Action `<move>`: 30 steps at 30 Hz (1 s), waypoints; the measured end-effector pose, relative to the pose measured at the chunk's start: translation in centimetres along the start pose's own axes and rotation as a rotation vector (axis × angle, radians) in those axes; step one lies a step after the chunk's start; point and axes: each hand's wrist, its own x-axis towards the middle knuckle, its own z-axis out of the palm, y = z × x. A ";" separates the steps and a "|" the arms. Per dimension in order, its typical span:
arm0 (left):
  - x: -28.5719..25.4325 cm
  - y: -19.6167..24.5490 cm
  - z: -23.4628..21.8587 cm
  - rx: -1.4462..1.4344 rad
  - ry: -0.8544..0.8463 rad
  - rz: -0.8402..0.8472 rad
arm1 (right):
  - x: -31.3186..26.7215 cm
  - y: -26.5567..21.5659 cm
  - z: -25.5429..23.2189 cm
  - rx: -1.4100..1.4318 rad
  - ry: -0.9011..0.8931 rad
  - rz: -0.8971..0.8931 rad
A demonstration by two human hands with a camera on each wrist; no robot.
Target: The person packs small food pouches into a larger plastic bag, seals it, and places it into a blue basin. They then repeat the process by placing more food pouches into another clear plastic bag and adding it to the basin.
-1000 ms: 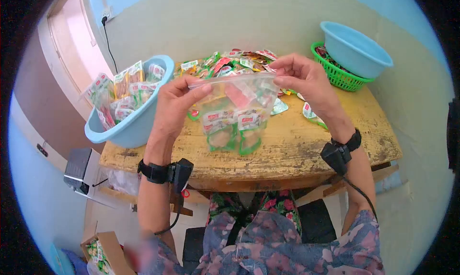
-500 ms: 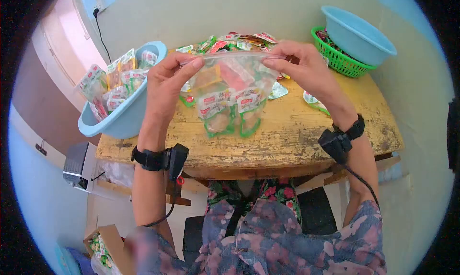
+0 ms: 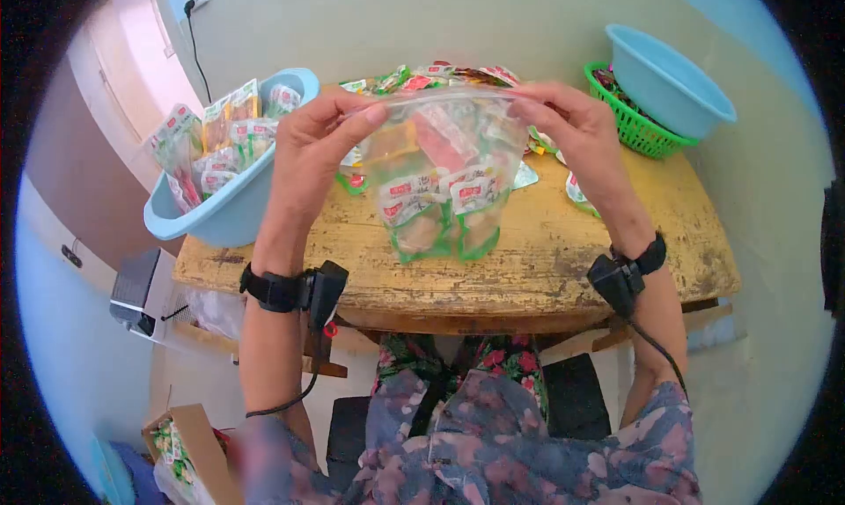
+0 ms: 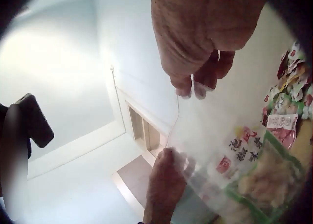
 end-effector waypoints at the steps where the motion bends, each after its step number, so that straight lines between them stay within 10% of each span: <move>1: 0.0 -0.4 -0.2 0.010 -0.005 0.003 | -0.1 -0.1 -0.3 -0.064 0.020 0.006; 14: 0.9 3.5 0.7 0.368 -0.186 0.030 | -0.6 0.5 0.6 0.027 0.089 -0.029; 24: 3.8 3.7 6.8 0.833 -0.239 0.637 | -0.8 0.0 0.8 -0.049 0.112 -0.024; 30: 4.1 3.8 8.1 0.767 -0.300 0.453 | -1.6 0.8 0.4 0.007 0.167 -0.054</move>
